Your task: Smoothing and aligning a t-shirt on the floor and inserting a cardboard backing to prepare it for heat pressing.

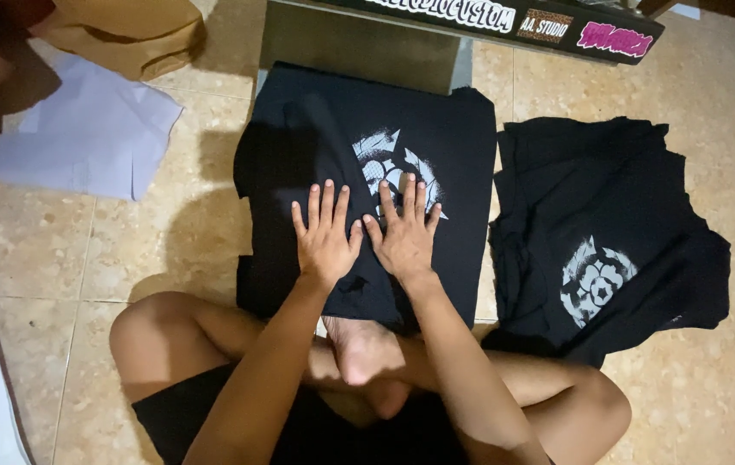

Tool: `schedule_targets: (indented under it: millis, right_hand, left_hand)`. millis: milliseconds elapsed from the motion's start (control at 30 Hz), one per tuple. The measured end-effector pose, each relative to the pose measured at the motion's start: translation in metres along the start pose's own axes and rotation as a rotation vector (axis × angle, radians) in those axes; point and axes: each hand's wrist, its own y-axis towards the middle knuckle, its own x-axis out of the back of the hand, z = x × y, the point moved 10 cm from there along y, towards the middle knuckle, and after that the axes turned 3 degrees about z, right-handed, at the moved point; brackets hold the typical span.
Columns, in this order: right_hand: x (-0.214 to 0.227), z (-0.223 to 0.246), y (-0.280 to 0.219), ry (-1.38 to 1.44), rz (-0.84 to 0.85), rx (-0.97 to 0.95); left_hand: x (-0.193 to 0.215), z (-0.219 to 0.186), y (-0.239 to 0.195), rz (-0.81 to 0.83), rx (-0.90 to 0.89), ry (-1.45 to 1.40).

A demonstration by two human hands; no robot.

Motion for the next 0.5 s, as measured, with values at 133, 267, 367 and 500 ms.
schedule_targets:
  millis: [133,267,367,500]
  right_hand:
    - [-0.001,0.000,-0.002,-0.002,-0.008,0.011]
    - [0.001,0.001,-0.004,-0.008,-0.033,0.027]
    - [-0.001,0.002,-0.007,-0.017,-0.053,0.041]
    - [-0.002,0.005,-0.015,-0.037,-0.122,0.075]
  left_hand:
    - [0.004,-0.001,0.000,-0.023,0.001,0.007]
    - [0.006,-0.002,0.000,-0.034,-0.001,0.011]
    - [0.007,-0.002,0.000,-0.029,-0.003,0.001]
    - [0.004,-0.002,0.000,-0.005,0.005,0.011]
